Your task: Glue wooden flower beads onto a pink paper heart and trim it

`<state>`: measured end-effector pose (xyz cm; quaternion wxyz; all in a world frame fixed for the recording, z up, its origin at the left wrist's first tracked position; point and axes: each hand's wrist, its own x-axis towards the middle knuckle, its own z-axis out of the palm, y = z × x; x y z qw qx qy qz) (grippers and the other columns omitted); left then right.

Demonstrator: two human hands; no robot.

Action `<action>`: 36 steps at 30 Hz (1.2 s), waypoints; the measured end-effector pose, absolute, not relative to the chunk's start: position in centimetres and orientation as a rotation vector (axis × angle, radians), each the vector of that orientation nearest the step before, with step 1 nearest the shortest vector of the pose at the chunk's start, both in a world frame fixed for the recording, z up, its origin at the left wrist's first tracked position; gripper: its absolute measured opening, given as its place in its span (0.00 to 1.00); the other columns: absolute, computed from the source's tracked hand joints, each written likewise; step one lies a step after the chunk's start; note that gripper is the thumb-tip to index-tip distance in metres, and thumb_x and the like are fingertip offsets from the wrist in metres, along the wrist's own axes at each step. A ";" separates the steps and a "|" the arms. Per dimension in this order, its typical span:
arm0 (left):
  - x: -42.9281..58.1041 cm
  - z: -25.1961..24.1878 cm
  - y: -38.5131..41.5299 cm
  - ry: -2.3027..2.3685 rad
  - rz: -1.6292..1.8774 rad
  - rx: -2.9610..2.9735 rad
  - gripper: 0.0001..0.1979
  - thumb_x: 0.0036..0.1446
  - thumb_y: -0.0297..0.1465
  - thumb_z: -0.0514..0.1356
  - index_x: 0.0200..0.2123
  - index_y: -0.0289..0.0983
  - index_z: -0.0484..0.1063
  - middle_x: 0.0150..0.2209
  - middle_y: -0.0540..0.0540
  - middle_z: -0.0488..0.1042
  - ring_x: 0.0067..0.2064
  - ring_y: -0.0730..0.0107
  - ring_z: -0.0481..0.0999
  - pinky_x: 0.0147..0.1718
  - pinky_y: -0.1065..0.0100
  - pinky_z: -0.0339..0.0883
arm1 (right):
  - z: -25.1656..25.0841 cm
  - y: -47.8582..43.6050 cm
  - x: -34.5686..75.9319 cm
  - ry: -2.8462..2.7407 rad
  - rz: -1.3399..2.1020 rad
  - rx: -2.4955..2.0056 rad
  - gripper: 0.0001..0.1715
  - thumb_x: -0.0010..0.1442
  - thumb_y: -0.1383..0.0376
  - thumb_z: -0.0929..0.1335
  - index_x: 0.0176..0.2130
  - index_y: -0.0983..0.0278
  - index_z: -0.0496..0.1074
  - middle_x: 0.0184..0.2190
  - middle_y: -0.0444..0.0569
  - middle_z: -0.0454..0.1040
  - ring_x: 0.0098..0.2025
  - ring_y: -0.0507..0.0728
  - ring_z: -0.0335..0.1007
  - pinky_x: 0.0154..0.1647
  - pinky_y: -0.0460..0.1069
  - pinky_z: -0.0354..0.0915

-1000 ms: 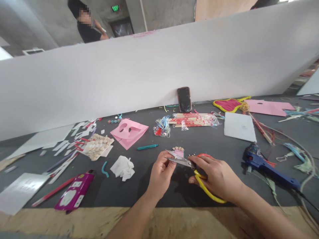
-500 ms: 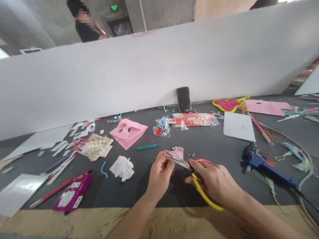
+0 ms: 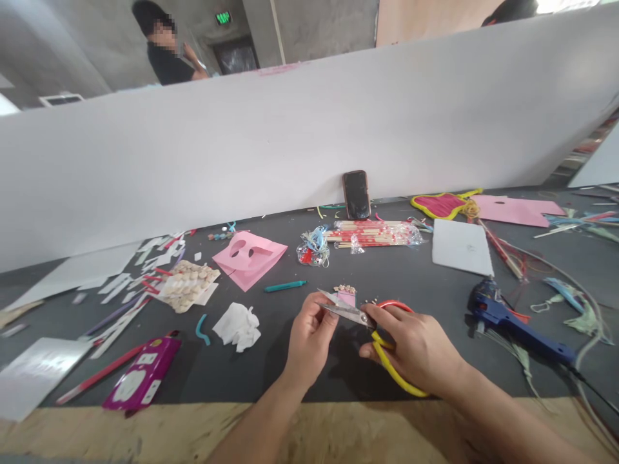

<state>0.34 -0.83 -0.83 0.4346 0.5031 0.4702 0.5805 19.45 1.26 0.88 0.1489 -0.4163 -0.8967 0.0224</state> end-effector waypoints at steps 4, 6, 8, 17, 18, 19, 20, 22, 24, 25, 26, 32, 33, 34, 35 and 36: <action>0.3 -1.1 -0.8 1.145 1.501 1.285 0.10 0.59 0.36 0.58 0.31 0.36 0.68 0.37 0.45 0.66 0.35 0.70 0.66 0.32 0.70 0.61 | 1.4 1.2 19.4 -2.584 0.089 -1.181 0.40 0.56 0.38 0.62 0.53 0.64 0.67 0.41 0.57 0.77 0.39 0.63 0.76 0.33 0.51 0.68; 0.3 -1.2 -0.7 1.141 1.502 1.276 0.10 0.59 0.36 0.58 0.30 0.36 0.69 0.38 0.45 0.66 0.35 0.70 0.66 0.32 0.70 0.61 | 1.5 1.2 19.4 -2.586 0.111 -1.179 0.42 0.55 0.37 0.62 0.53 0.65 0.67 0.41 0.58 0.77 0.40 0.64 0.76 0.33 0.51 0.68; 0.2 -1.3 -0.7 1.133 1.495 1.265 0.09 0.59 0.36 0.58 0.30 0.37 0.69 0.38 0.46 0.67 0.34 0.70 0.66 0.31 0.70 0.61 | 1.4 1.2 19.4 -2.580 0.137 -1.175 0.41 0.55 0.37 0.62 0.53 0.65 0.67 0.41 0.58 0.77 0.39 0.63 0.76 0.34 0.51 0.68; 0.0 -1.4 -0.8 1.164 1.408 1.292 0.10 0.60 0.36 0.57 0.30 0.36 0.69 0.37 0.47 0.65 0.30 0.73 0.62 0.28 0.71 0.58 | 0.8 1.1 19.5 -2.586 0.148 -1.170 0.29 0.63 0.45 0.60 0.51 0.63 0.68 0.37 0.54 0.79 0.33 0.59 0.77 0.28 0.48 0.65; 0.0 -1.4 -0.8 1.173 1.399 1.291 0.10 0.61 0.36 0.56 0.30 0.36 0.68 0.37 0.47 0.65 0.30 0.74 0.61 0.28 0.71 0.57 | 0.8 1.0 19.5 -2.595 0.135 -1.168 0.29 0.64 0.46 0.59 0.51 0.63 0.68 0.37 0.54 0.79 0.33 0.59 0.77 0.27 0.48 0.64; 0.0 -1.4 -0.8 1.181 1.393 1.288 0.11 0.61 0.36 0.56 0.30 0.36 0.68 0.37 0.47 0.65 0.30 0.74 0.61 0.28 0.71 0.57 | 0.8 1.0 19.5 -2.604 0.121 -1.169 0.28 0.64 0.47 0.59 0.51 0.64 0.68 0.37 0.54 0.79 0.32 0.59 0.77 0.26 0.48 0.64; 0.0 -1.4 -0.8 1.186 1.389 1.284 0.11 0.61 0.36 0.56 0.30 0.36 0.68 0.37 0.47 0.65 0.30 0.74 0.61 0.28 0.71 0.58 | 0.9 0.9 19.4 -2.614 0.108 -1.175 0.28 0.65 0.48 0.58 0.51 0.64 0.68 0.37 0.54 0.79 0.32 0.59 0.77 0.26 0.48 0.63; 0.1 -1.4 -0.9 1.195 1.385 1.279 0.10 0.61 0.37 0.56 0.31 0.36 0.68 0.37 0.47 0.65 0.31 0.73 0.62 0.30 0.71 0.59 | 1.1 0.6 19.4 -2.623 0.085 -1.191 0.28 0.65 0.48 0.58 0.50 0.65 0.68 0.36 0.54 0.79 0.31 0.60 0.77 0.24 0.49 0.62; 0.1 -1.4 -0.9 1.205 1.386 1.281 0.10 0.60 0.37 0.56 0.32 0.36 0.69 0.37 0.46 0.65 0.32 0.71 0.63 0.31 0.71 0.60 | 1.2 0.5 19.3 -2.622 0.073 -1.210 0.27 0.65 0.47 0.58 0.48 0.65 0.69 0.33 0.53 0.79 0.30 0.60 0.77 0.23 0.48 0.61; 0.2 -1.4 -0.9 1.208 1.389 1.281 0.10 0.60 0.37 0.56 0.32 0.36 0.69 0.37 0.46 0.66 0.32 0.71 0.63 0.31 0.71 0.60 | 1.2 0.4 19.3 -2.615 0.067 -1.219 0.27 0.65 0.48 0.59 0.47 0.65 0.70 0.32 0.53 0.79 0.29 0.60 0.77 0.23 0.48 0.61; 0.2 -1.3 -0.9 1.208 1.393 1.279 0.10 0.60 0.37 0.57 0.32 0.36 0.70 0.36 0.47 0.66 0.32 0.72 0.63 0.31 0.71 0.60 | 1.2 0.3 19.3 -2.606 0.061 -1.224 0.26 0.65 0.48 0.59 0.46 0.65 0.70 0.30 0.52 0.79 0.29 0.59 0.77 0.23 0.48 0.60; 0.3 -1.2 -0.8 1.243 1.426 1.269 0.08 0.58 0.37 0.59 0.33 0.37 0.70 0.38 0.47 0.68 0.34 0.71 0.67 0.33 0.71 0.61 | 0.8 0.8 19.2 -2.562 0.025 -1.236 0.28 0.63 0.46 0.59 0.47 0.63 0.70 0.31 0.51 0.79 0.29 0.58 0.77 0.23 0.47 0.60; 0.3 -1.2 -0.8 1.250 1.435 1.274 0.08 0.58 0.36 0.59 0.33 0.37 0.70 0.37 0.47 0.68 0.34 0.70 0.67 0.33 0.71 0.62 | 0.8 0.9 19.2 -2.565 0.029 -1.238 0.28 0.63 0.45 0.59 0.47 0.63 0.70 0.31 0.51 0.79 0.30 0.58 0.76 0.24 0.47 0.60; 0.3 -1.3 -0.8 1.253 1.446 1.282 0.08 0.58 0.36 0.59 0.33 0.37 0.69 0.37 0.47 0.68 0.34 0.70 0.68 0.34 0.70 0.62 | 0.9 1.0 19.2 -2.569 0.038 -1.241 0.29 0.62 0.44 0.60 0.48 0.63 0.70 0.31 0.52 0.79 0.30 0.58 0.76 0.24 0.47 0.61; 0.3 -1.3 -0.8 1.252 1.458 1.292 0.08 0.58 0.36 0.59 0.33 0.37 0.69 0.36 0.47 0.69 0.35 0.70 0.68 0.34 0.70 0.62 | 0.9 1.0 19.2 -2.574 0.050 -1.243 0.30 0.61 0.43 0.60 0.48 0.63 0.70 0.32 0.52 0.79 0.31 0.59 0.76 0.25 0.47 0.62; 0.3 -1.4 -0.8 1.247 1.472 1.305 0.08 0.58 0.36 0.59 0.32 0.37 0.69 0.37 0.47 0.68 0.35 0.69 0.68 0.34 0.70 0.62 | 1.0 1.1 19.2 -2.579 0.063 -1.242 0.32 0.61 0.43 0.60 0.49 0.63 0.69 0.34 0.53 0.79 0.32 0.60 0.77 0.26 0.48 0.63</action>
